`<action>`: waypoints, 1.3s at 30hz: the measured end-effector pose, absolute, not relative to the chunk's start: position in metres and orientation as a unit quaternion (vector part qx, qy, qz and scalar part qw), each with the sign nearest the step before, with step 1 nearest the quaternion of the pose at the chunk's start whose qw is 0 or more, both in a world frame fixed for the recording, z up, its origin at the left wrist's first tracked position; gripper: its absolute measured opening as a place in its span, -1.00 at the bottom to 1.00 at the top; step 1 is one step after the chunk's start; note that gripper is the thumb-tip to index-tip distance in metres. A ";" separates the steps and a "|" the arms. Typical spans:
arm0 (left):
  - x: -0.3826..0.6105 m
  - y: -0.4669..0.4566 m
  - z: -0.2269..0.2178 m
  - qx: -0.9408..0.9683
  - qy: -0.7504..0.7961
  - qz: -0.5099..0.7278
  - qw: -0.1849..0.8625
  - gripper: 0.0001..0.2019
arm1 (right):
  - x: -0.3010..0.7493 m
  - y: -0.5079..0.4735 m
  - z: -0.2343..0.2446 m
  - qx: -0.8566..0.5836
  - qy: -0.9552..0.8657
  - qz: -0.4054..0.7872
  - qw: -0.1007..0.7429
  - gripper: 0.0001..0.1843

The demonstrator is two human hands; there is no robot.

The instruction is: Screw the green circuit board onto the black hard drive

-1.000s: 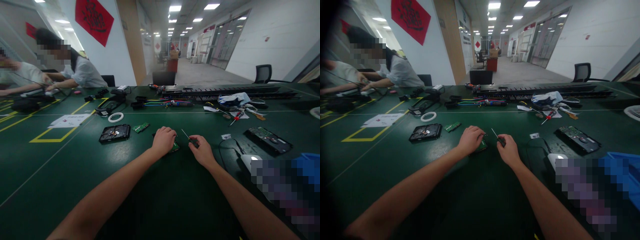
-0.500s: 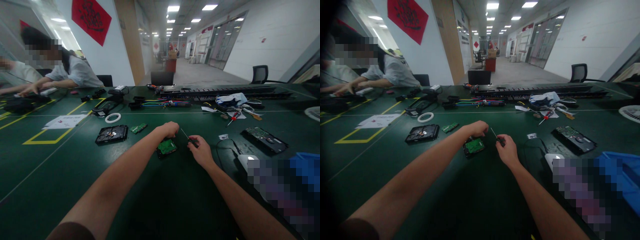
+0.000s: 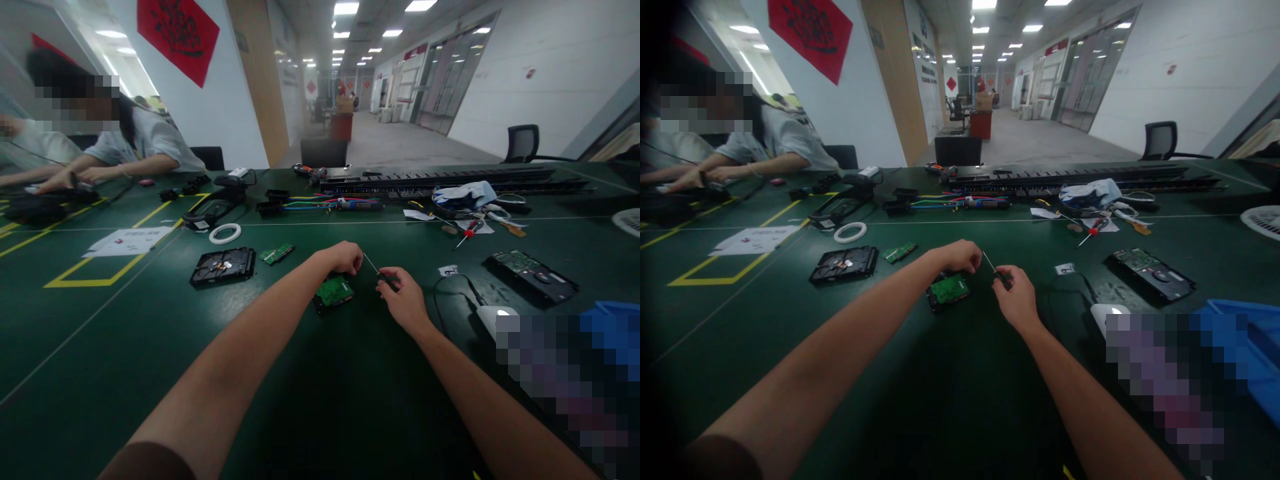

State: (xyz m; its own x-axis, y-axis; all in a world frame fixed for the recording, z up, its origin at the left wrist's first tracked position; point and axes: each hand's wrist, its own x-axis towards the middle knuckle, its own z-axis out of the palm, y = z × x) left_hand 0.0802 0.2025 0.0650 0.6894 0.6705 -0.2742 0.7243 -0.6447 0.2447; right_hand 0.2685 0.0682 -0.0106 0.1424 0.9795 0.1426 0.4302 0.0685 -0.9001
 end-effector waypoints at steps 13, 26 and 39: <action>0.106 0.165 0.065 0.920 0.339 -0.045 0.192 -0.75 | 0.277 0.073 -0.009 -0.636 -0.488 0.266 0.536 -0.55; 0.087 0.165 0.069 0.913 0.356 -0.009 0.200 -0.77 | 0.274 0.074 -0.011 -0.605 -0.463 0.328 0.559 -0.41; 0.090 0.170 0.060 0.920 0.346 0.001 0.185 -0.80 | 0.274 0.076 -0.014 -0.627 -0.484 0.284 0.541 -0.47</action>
State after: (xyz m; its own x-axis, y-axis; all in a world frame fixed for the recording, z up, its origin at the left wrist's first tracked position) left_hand 0.0905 0.1703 0.0597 0.7600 0.6377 -0.1255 0.6366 -0.6915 0.3414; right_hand 0.2740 0.0759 -0.0137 0.3712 0.9134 0.1669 0.3000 0.0522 -0.9525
